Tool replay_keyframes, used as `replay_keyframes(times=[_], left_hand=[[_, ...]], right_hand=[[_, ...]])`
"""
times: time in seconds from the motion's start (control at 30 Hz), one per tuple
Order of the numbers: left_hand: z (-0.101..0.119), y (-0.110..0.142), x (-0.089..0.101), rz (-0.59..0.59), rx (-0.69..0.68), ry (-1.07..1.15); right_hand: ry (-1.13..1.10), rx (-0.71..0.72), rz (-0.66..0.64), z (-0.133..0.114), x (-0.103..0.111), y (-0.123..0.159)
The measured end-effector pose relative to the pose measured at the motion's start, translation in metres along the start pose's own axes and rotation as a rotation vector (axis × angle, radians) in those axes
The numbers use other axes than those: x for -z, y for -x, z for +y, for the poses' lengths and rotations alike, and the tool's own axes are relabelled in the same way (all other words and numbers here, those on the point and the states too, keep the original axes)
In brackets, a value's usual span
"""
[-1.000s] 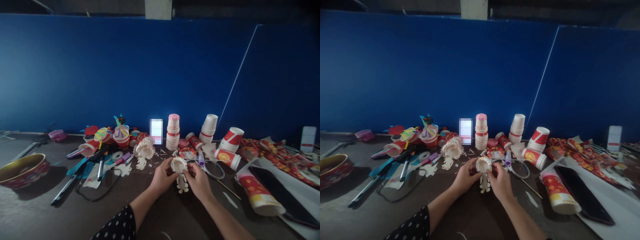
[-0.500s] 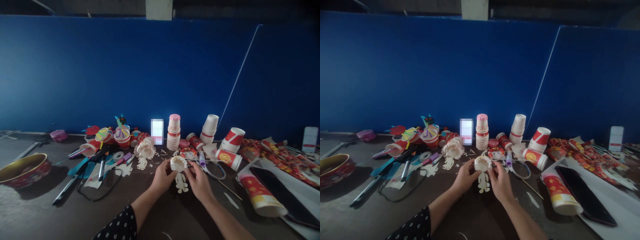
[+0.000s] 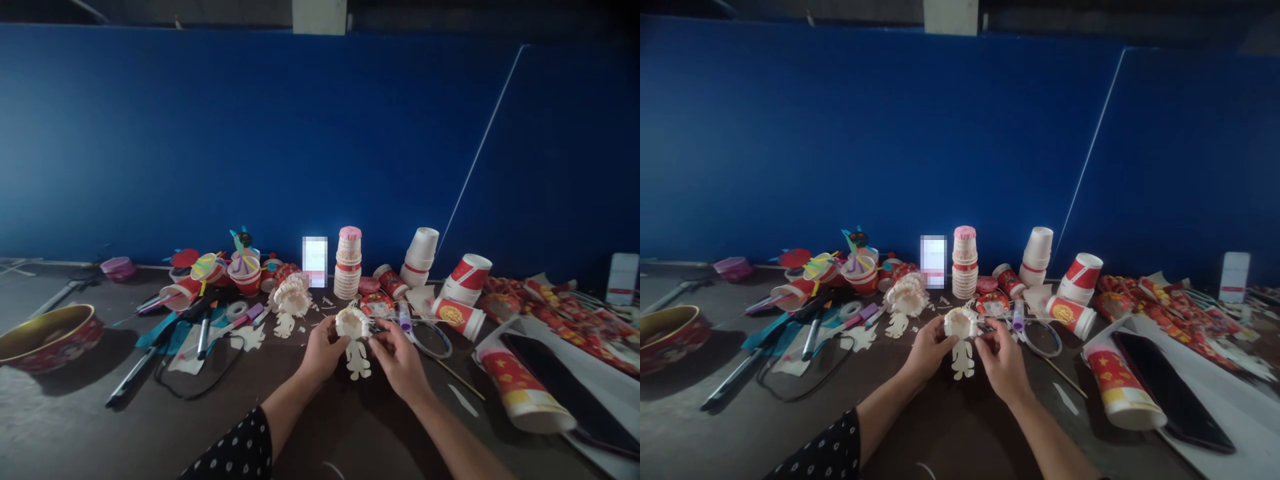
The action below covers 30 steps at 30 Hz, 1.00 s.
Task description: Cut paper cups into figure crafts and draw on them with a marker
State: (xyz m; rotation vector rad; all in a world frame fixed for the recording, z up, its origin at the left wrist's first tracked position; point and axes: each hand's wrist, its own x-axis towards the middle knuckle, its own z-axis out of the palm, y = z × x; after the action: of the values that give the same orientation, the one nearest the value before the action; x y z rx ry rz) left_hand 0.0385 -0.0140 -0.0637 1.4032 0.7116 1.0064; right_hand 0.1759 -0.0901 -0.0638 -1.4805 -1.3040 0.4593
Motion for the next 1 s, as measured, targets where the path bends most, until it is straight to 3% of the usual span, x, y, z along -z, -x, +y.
replay_keyframes(times=[0.8, 1.0], left_hand=[[-0.0091, 0.0007, -0.0031, -0.085, 0.009, 0.08], [-0.0046, 0.0006, -0.0016, -0.084, 0.021, 0.089]], right_hand=[[0.291, 0.121, 0.06, -0.0032, -0.0022, 0.0014], [0.14, 0.049, 0.076, -0.0049, -0.0022, 0.0029]])
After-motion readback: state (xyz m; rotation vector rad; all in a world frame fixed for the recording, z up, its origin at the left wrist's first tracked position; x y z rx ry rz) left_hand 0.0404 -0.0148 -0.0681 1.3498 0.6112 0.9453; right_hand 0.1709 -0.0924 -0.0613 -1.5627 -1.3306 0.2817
